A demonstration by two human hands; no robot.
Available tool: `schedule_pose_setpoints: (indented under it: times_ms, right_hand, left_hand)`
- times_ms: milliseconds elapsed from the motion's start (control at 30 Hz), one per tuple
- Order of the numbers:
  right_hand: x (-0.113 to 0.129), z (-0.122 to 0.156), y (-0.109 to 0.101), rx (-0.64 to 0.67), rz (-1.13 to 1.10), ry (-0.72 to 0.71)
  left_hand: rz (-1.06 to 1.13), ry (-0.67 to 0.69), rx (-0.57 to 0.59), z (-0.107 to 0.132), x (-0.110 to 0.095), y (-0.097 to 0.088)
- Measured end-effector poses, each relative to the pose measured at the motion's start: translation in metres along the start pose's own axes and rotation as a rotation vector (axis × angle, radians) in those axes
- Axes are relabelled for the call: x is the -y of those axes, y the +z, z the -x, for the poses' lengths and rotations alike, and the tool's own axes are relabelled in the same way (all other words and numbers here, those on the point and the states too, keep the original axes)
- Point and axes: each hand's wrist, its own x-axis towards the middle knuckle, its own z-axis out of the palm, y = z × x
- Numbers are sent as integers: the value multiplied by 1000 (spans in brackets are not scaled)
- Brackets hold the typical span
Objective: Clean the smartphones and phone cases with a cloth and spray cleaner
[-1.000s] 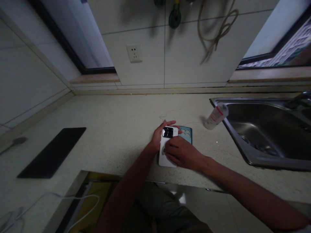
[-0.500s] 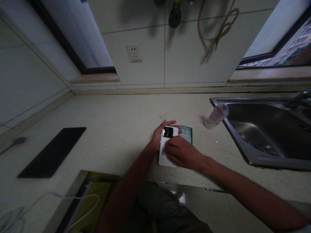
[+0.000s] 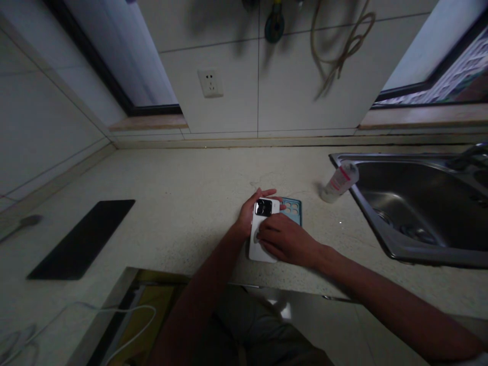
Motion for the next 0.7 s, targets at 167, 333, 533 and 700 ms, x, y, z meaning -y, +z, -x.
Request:
schedule_pose_setpoints:
  times_ms: [167, 333, 533, 700]
  right_hand:
    - [1, 0, -1, 14, 1, 21]
    - [1, 0, -2, 18, 4, 14]
    - [0, 0, 0, -1, 6, 4]
    - [0, 0, 0, -1, 9, 7]
  left_hand:
    - [12, -13, -18, 0, 0, 0]
    - [-2, -14, -8, 0, 0, -2]
    - [-6, -9, -13, 0, -1, -1]
    - [-15, 4, -21, 1, 0, 0]
